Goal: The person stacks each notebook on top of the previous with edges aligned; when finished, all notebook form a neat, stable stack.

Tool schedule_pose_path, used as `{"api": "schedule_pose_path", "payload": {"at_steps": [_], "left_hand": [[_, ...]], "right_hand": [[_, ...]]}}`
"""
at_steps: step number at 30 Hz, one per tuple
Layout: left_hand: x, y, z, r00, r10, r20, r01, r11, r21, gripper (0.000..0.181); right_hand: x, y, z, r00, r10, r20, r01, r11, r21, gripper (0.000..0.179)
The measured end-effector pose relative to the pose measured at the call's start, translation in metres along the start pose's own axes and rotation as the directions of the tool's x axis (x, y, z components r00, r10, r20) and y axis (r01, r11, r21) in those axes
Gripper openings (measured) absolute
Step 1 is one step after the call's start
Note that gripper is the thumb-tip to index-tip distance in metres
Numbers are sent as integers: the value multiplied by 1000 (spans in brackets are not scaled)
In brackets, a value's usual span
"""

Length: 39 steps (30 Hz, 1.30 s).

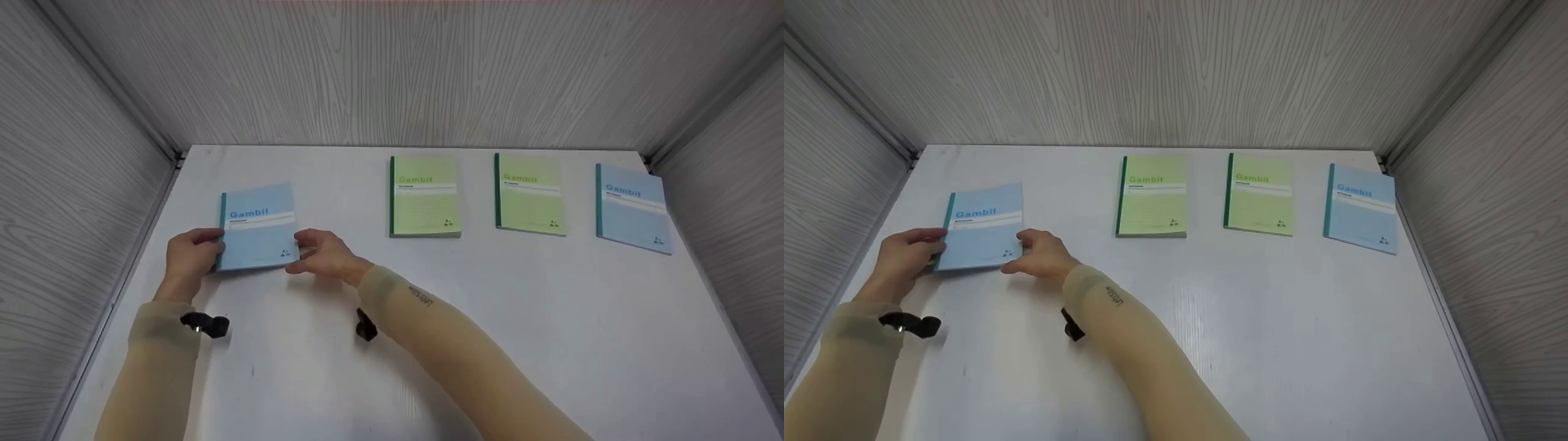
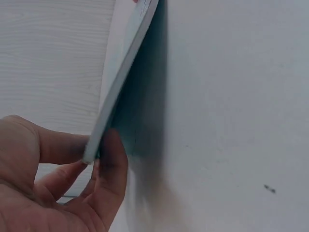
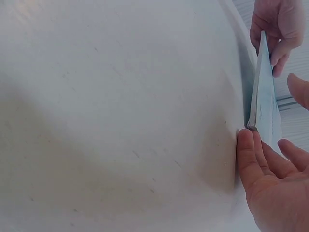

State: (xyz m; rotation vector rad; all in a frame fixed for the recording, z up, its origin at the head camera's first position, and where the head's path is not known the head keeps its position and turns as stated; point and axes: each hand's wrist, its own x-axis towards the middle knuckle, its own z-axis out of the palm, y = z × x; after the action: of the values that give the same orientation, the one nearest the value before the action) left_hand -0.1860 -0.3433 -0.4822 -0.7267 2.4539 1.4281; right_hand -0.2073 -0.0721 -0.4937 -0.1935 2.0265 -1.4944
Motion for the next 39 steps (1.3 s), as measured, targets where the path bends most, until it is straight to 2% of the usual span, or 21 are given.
{"api": "schedule_pose_path", "payload": {"at_steps": [6,13,17,21,24,28,32,35,39], "left_hand": [[-4,-8,-8,995,-33,94,48,986,-162,57],[-14,-9,-10,993,-19,117,58,940,-337,53],[-21,-8,-11,990,1,142,55,919,-391,53],[-27,-9,-10,987,28,160,33,929,-369,53],[-29,-12,-9,985,43,165,11,950,-313,53],[-32,-13,0,985,66,159,-29,973,-229,53],[-38,-7,15,981,118,156,-96,985,-144,53],[-45,1,28,968,170,184,-154,983,-99,52],[-52,14,47,940,233,248,-216,972,-92,54]], "right_hand": [[1,3,2,1000,22,-23,-20,997,79,59],[-2,1,9,995,11,-100,3,990,140,41],[-6,-2,10,988,54,-147,-32,988,148,35],[-9,-3,10,978,88,-190,-55,984,171,35],[-11,-2,8,976,93,-195,-57,982,181,38],[-16,6,-1,981,75,-180,-44,984,173,40],[-25,17,-19,986,36,-165,-10,988,152,42],[-35,27,-37,987,12,-158,9,991,133,44],[-50,41,-64,986,-33,-165,49,995,93,45]]}}
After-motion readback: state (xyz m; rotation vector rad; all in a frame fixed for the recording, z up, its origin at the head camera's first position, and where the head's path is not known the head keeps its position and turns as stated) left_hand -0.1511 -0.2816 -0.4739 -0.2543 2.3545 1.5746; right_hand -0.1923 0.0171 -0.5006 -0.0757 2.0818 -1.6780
